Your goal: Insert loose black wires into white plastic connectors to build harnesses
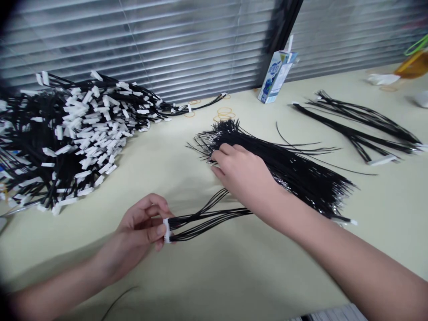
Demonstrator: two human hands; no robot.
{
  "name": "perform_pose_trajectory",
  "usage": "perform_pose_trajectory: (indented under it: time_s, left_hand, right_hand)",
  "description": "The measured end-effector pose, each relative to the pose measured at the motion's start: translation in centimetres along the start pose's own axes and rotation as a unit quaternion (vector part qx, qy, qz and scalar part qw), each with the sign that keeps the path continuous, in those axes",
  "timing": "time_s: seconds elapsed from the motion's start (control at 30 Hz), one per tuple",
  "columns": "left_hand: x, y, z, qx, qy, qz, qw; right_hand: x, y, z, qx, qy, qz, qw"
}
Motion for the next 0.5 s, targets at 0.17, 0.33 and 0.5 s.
perform_pose_trajectory:
  time_s: [0.17,0.33,0.5]
  left_hand:
    - [0.0,-0.1,0.0,0.001,0.006,-0.005,1.000]
    - [0.0,-0.1,0.0,-0.005,0.006,0.002,1.000]
    - [0.0,0.0,0.1,-0.019,-0.001,0.009,1.000]
  right_hand:
    - [0.1,-1.4,-1.8,-0.091,0.050,0.015,0.995]
    - [0.3,-0.2,0.5,0.027,-0.052,0.017,0.998]
    - [-1.6,3.9,4.5,0.351,-0.130,0.056,0.925]
Point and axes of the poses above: each hand's wrist, its own x-axis towards the middle knuckle, its own z-axis out of the back of the hand, y = z × x, the point moved 7 cm from there along x, towards the middle knuckle, and after that the axes turned 15 degrees about x, right-handed, at the moved point
